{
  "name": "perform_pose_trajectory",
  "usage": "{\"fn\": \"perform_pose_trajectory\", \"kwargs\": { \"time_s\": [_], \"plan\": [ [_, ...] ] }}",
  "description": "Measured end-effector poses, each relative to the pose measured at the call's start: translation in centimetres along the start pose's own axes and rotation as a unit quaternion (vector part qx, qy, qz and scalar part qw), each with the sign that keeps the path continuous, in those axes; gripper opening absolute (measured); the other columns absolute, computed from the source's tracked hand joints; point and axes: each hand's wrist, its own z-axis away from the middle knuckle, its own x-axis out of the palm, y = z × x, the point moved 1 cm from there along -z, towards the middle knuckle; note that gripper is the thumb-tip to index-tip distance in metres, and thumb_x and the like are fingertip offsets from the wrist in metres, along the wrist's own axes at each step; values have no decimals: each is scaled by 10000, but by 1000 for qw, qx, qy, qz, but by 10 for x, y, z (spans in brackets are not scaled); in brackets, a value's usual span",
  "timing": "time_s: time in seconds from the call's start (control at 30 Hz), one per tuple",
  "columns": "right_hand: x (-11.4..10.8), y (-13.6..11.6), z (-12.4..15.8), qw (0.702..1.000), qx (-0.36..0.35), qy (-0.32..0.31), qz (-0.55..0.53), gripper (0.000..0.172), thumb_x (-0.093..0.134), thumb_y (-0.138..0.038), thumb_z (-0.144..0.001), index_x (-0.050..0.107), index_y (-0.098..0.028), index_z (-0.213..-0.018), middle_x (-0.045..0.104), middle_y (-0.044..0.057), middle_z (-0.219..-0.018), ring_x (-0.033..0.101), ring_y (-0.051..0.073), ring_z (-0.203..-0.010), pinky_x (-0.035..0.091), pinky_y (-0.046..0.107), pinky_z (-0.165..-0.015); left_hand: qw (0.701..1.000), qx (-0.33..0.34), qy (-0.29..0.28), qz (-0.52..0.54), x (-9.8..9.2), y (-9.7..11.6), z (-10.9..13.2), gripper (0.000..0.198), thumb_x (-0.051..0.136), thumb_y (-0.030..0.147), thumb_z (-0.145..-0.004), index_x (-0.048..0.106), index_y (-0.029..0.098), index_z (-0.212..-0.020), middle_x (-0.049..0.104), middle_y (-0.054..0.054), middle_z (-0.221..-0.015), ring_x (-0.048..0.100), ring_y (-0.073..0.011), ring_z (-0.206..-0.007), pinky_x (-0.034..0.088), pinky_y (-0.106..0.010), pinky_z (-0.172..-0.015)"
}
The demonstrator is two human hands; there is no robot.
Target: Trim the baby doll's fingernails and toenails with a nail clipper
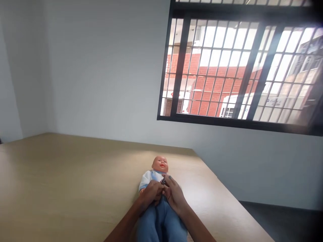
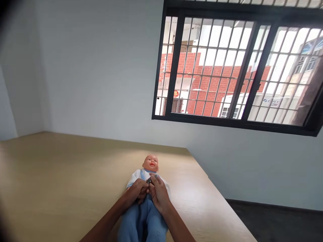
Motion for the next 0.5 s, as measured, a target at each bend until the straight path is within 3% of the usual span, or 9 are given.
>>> {"fn": "perform_pose_trajectory", "kwargs": {
  "time_s": [0.2, 0.33, 0.5],
  "plan": [
    [-11, 10, -2, 999, -24, -42, 6, 228, 657, -333, -1058, 634, -145, -1183, 649, -6, -894, 589, 86, -609, 541, 209, -557, 998, 43, -33, -19, -6, -13, -4, 392, 606, 470, -1048, 620, 136, -844, 521, 72, -625, 438, -54, -453, 405, -178, -447],
    [-13, 14, -1, 997, -34, -62, 8, 237, 660, -332, -1056, 627, -147, -1200, 640, -18, -868, 562, 75, -568, 532, 205, -542, 996, 83, -33, -7, -6, -16, -2, 635, 558, 733, -916, 550, 170, -624, 406, 70, -473, 379, -71, -405, 320, -211, -420],
    [-13, 14, 2, 995, -40, -83, 20, 274, 669, -361, -1050, 626, -152, -1222, 579, -64, -725, 554, 84, -529, 540, 225, -555, 996, 92, -13, -7, -1, -14, -2, 777, 480, 905, -802, 563, 174, -550, 387, 45, -399, 321, -71, -342, 232, -227, -389]
  ]
}}
